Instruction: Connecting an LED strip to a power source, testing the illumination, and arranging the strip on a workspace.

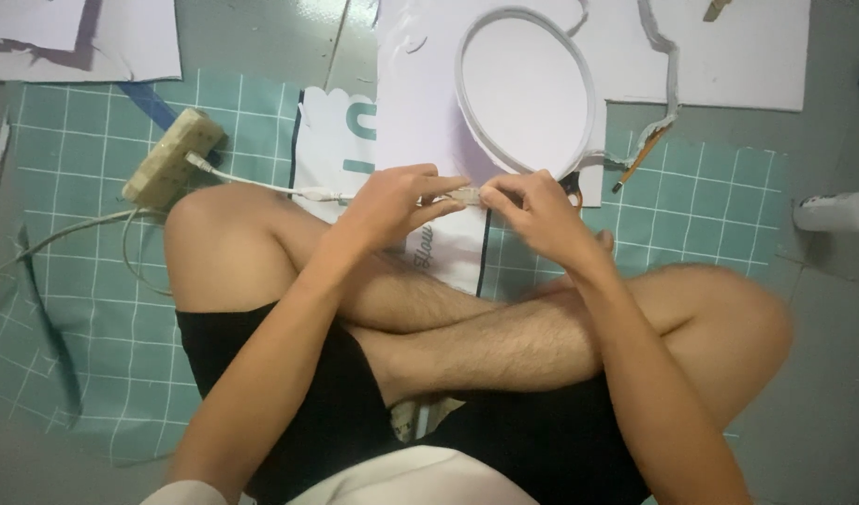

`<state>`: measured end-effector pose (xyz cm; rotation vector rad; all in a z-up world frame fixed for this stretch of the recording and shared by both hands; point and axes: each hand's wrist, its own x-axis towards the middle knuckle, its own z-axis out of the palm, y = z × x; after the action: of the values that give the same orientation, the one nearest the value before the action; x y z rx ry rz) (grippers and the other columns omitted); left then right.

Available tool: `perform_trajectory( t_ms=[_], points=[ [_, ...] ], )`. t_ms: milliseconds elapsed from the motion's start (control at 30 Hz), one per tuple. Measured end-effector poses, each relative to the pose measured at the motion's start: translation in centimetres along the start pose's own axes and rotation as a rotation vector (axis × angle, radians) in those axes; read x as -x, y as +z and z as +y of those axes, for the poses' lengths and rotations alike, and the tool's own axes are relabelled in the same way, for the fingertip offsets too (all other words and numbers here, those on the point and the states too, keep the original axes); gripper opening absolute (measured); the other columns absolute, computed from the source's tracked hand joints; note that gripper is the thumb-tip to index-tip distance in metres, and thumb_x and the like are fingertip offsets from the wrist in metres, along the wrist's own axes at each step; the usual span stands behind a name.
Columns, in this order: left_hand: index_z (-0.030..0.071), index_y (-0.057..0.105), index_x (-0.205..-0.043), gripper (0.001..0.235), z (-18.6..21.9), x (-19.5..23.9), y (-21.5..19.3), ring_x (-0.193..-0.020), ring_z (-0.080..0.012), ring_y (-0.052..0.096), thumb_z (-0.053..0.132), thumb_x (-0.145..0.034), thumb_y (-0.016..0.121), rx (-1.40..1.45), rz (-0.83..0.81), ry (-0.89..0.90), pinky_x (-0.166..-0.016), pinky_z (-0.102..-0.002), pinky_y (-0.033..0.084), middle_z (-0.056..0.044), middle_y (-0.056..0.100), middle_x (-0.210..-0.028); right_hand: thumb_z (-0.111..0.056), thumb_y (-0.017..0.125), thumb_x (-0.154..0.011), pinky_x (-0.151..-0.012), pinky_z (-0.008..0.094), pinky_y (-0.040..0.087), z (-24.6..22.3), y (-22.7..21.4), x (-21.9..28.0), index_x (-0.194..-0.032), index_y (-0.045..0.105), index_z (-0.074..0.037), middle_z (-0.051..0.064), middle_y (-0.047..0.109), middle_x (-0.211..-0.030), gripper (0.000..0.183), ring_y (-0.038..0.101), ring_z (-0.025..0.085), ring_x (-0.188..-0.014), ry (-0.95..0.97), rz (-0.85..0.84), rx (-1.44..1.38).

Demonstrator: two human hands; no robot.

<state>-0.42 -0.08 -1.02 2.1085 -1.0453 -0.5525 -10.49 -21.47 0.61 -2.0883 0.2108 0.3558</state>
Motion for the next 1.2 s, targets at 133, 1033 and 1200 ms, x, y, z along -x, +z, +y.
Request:
perform_trajectory(
  t_ms=[133,1033,1200],
  points=[
    [0.021,0.077,-0.120,0.029,-0.1,0.0,0.0,-0.071,-0.0282,0.068,0.030,-0.092,0.077,0.012,0.019,0.016,-0.069,-0.038,0.058,-0.009,0.070,-0.074,-0.028,0.058,-0.108,-0.070,0.032,0.050,0.7,0.5,-0.1,-0.101,0.078,-0.011,0.008,0.073,-0.072,0.027,0.064,0.019,-0.063,-0.018,0.018,0.017],
    [0.021,0.079,-0.117,0.028,0.1,-0.8,-0.7,-0.075,-0.0328,0.072,0.031,-0.090,0.075,-0.003,0.006,-0.024,-0.069,-0.042,0.059,-0.011,0.075,-0.085,-0.026,0.057,-0.104,-0.068,0.037,0.053,-0.1,-0.3,-0.7,-0.100,0.078,-0.009,0.011,0.075,-0.074,0.027,0.067,0.023,-0.065,0.049,0.025,0.059],
    [0.016,0.079,-0.114,0.026,1.2,-0.8,-1.6,-0.079,-0.0325,0.074,0.026,-0.090,0.076,0.035,0.026,0.000,-0.073,-0.042,0.060,-0.011,0.077,-0.091,-0.026,0.057,-0.104,-0.066,0.036,0.052,-0.4,-0.4,-0.7,-0.100,0.079,-0.009,0.012,0.074,-0.071,0.028,0.066,0.023,-0.061,0.056,0.031,0.066]
  ],
)
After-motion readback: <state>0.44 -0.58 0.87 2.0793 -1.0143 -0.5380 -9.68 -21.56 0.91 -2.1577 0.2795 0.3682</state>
